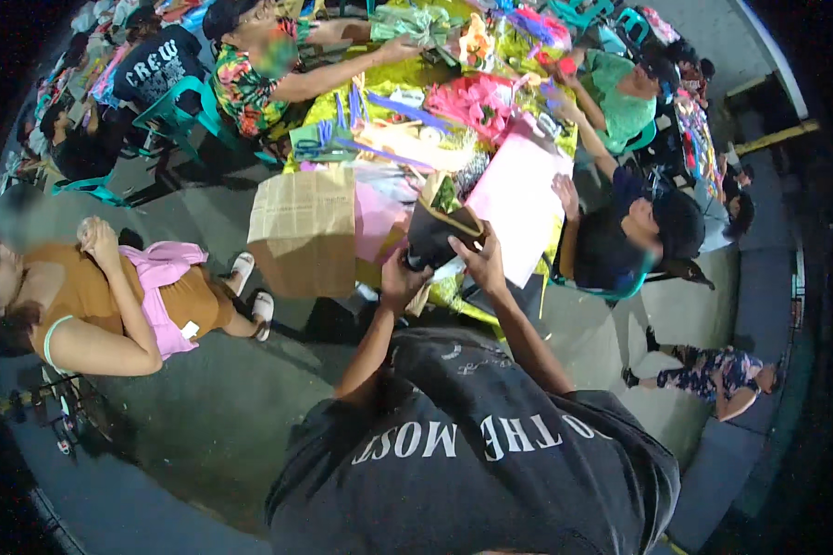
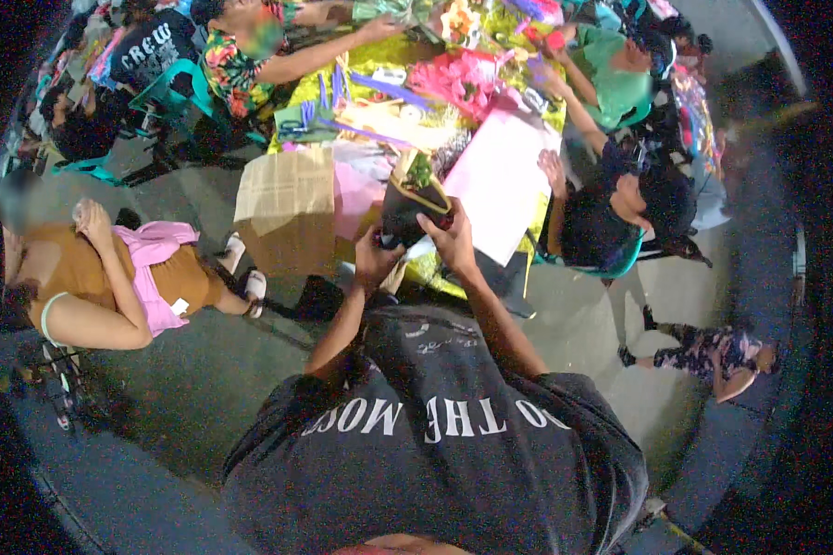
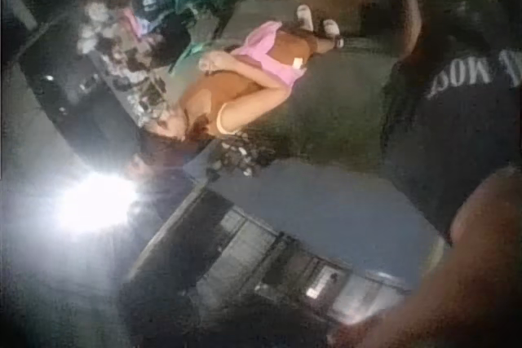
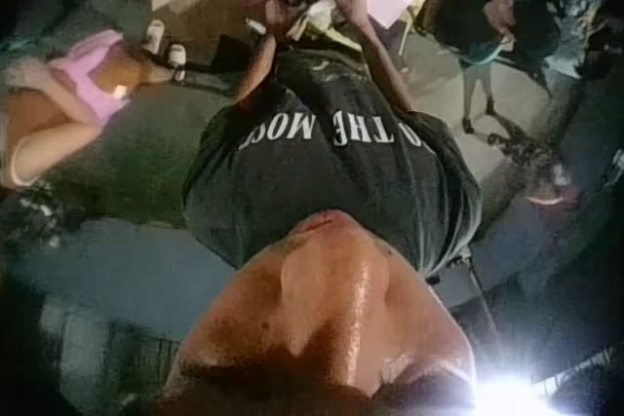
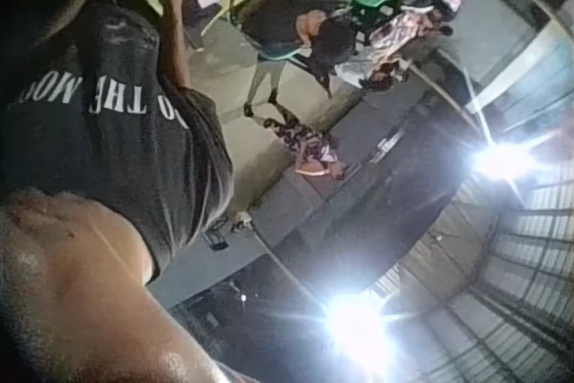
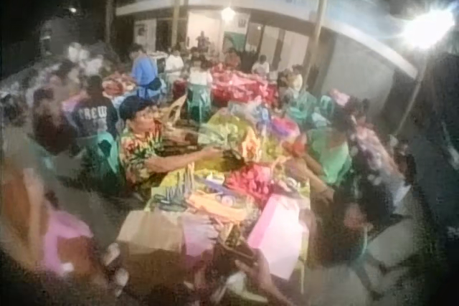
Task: The person assembles a bouquet by arranging artificial red roses and wrapping them in multiple layers of black and gold decorative paper. They secure the wrapping with tape and tie a silver ribbon around the base of the bouquet.
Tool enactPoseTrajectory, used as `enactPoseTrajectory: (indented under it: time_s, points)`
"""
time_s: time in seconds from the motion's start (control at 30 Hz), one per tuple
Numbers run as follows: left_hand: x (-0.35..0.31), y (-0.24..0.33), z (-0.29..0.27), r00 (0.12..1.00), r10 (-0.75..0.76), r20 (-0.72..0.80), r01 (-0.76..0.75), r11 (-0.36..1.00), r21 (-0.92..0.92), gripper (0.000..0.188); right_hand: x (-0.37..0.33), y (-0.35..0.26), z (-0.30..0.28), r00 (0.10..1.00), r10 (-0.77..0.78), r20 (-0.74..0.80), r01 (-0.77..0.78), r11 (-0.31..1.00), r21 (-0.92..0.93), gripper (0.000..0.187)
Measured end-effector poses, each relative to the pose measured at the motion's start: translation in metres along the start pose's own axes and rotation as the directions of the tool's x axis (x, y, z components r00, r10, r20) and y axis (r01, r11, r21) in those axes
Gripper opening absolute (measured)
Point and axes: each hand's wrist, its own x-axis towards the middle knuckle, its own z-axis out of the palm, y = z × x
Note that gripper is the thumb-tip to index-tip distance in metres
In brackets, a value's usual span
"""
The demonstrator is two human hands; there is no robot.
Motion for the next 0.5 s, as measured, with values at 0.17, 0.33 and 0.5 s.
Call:
enactPoseTrajectory:
  time_s: [0.17,0.33,0.5]
  points:
    - [0.034,-0.035,-0.021,0.999,-0.042,0.000,0.042,0.999,-0.001,0.050,0.000,-0.024,0.026,0.999,0.039,-0.010,-0.039,0.997,-0.065,0.052]
    - [0.047,0.005,-0.015,0.993,-0.102,0.067,0.073,0.936,0.343,0.055,0.012,-0.023,0.009,0.999,0.048,-0.005,-0.048,0.988,-0.145,0.036]
    - [0.054,-0.018,-0.031,0.987,0.156,0.026,-0.158,0.961,0.226,0.053,0.029,-0.046,0.014,0.981,0.158,-0.115,-0.170,0.979,-0.109,0.022]
